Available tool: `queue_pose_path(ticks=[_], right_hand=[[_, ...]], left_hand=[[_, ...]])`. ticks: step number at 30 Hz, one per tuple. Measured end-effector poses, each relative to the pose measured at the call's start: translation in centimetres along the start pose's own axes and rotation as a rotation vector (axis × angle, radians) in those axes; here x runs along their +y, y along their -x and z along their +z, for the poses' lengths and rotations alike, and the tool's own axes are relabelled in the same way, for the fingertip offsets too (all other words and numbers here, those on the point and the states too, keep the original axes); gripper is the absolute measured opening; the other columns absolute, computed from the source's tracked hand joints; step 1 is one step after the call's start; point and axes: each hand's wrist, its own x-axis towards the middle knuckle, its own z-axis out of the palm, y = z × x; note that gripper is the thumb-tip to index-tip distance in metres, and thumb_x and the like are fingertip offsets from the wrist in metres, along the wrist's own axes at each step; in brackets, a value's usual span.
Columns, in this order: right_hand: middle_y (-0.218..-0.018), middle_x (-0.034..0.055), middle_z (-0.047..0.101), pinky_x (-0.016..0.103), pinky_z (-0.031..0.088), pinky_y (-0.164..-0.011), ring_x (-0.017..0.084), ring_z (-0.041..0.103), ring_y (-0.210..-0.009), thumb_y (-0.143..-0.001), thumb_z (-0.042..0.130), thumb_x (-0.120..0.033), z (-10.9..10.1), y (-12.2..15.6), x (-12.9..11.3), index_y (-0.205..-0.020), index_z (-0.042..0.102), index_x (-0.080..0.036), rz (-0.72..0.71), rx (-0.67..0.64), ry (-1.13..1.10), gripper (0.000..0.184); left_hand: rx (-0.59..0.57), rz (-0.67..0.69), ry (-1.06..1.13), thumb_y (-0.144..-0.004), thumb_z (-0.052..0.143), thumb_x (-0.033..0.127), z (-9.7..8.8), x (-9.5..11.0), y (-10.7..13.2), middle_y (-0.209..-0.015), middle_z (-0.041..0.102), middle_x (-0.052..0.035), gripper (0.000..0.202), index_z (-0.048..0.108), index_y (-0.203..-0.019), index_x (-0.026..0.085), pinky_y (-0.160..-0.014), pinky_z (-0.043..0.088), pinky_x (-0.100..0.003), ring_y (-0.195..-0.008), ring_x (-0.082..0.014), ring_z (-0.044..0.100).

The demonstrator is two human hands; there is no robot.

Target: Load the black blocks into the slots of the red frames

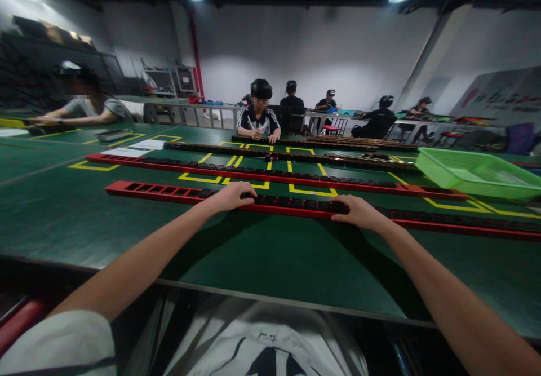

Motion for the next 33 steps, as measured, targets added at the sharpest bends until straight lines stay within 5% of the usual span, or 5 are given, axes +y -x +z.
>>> queue_pose_path(ticks=[8,12,15,22,33], right_hand=[[-0.127,0.0115,0.064,0.046,0.044,-0.100,0.034,0.060,-0.114,-0.081,0.064,-0.050,-0.4,0.1,-0.2,-0.129,0.063,-0.023,0.018,-0.049,0.024,0.055],[-0.129,0.0139,0.063,0.061,0.034,-0.105,0.040,0.055,-0.121,-0.074,0.071,-0.044,-1.4,0.6,0.9,-0.135,0.057,-0.023,0.199,-0.118,0.195,0.065],[-0.129,0.0159,0.063,0.059,0.040,-0.099,0.041,0.056,-0.118,-0.073,0.072,-0.046,-2.1,1.0,2.5,-0.133,0.058,-0.021,0.300,-0.183,0.242,0.066],[-0.110,0.0114,0.071,0.036,0.051,-0.075,0.031,0.067,-0.097,-0.073,0.071,-0.049,-2.8,1.6,2.7,-0.112,0.066,-0.020,0.221,-0.138,0.249,0.048],[-0.115,0.0144,0.069,0.041,0.049,-0.086,0.032,0.065,-0.101,-0.080,0.067,-0.055,0.1,0.2,-2.0,-0.123,0.063,-0.019,0.033,0.002,0.260,0.056]], left_hand=[[-0.025,-0.026,0.020,-0.089,0.063,0.030,-0.3,0.2,0.0,-0.104,0.066,-0.0039,0.017,0.068,-0.102,0.020,-0.088,0.048,-0.033,-0.095,-0.0192,0.062],[-0.042,-0.020,0.006,-0.093,0.058,0.031,-0.4,0.6,0.2,-0.109,0.064,-0.0049,0.020,0.066,-0.107,0.019,-0.088,0.047,-0.032,-0.096,-0.0191,0.061],[-0.044,-0.016,-0.017,-0.094,0.056,0.031,-0.4,0.8,0.3,-0.112,0.063,-0.0060,0.024,0.064,-0.114,0.019,-0.090,0.047,-0.033,-0.100,-0.0202,0.061],[-0.049,0.001,-0.079,-0.096,0.053,0.033,-0.3,1.2,0.2,-0.118,0.061,-0.0073,0.029,0.062,-0.120,0.020,-0.094,0.046,-0.035,-0.106,-0.0218,0.060],[-0.087,-0.034,-0.117,-0.095,0.054,0.035,-0.6,0.7,0.4,-0.121,0.064,-0.0101,0.032,0.064,-0.121,0.018,-0.098,0.045,-0.037,-0.113,-0.0243,0.058]])
